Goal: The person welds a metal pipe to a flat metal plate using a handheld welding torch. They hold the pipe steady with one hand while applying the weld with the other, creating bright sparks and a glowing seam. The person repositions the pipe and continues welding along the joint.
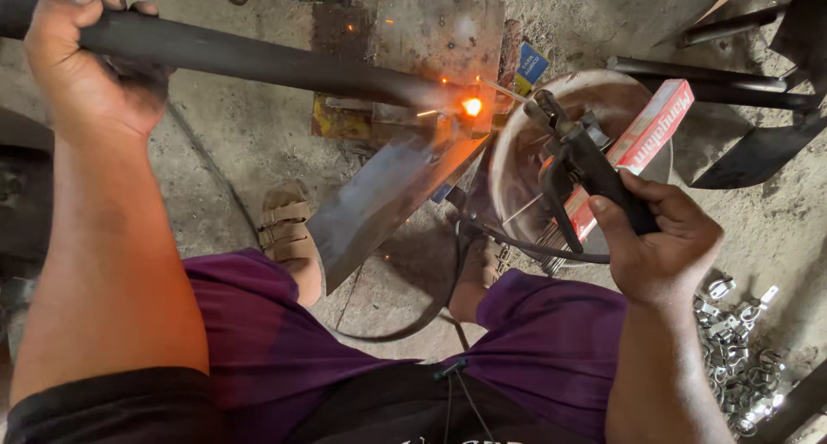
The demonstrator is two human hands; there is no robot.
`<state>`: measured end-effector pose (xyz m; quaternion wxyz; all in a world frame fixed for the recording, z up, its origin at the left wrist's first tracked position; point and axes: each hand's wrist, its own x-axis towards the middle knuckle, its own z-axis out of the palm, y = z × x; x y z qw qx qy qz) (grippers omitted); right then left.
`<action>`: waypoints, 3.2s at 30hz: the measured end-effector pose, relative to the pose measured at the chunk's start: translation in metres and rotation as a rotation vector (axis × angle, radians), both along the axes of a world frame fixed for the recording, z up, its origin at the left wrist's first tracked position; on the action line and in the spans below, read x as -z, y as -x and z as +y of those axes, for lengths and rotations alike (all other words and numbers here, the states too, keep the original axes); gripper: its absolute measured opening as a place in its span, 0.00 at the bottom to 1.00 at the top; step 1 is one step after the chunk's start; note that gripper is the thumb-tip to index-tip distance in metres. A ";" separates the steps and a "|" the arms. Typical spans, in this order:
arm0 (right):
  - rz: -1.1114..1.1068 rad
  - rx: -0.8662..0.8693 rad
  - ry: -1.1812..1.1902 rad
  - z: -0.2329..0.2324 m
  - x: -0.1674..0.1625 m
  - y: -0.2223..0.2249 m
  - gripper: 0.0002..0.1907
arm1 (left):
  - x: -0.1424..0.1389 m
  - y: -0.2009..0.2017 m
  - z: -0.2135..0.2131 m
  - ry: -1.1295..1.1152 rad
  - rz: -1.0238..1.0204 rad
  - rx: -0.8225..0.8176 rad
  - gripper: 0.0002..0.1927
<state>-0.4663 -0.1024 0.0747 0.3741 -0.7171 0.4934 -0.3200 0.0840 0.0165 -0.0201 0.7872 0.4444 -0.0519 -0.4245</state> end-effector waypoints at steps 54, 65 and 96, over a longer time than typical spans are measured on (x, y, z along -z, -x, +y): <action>0.209 -0.134 0.081 -0.018 -0.009 0.001 0.18 | -0.003 0.000 -0.002 0.046 -0.001 0.074 0.04; 0.298 -0.373 0.426 -0.013 -0.015 0.001 0.16 | -0.005 0.004 -0.003 0.111 -0.030 0.088 0.05; -0.222 0.218 -0.634 -0.036 -0.002 0.009 0.17 | 0.030 -0.008 -0.001 0.181 -0.029 0.051 0.11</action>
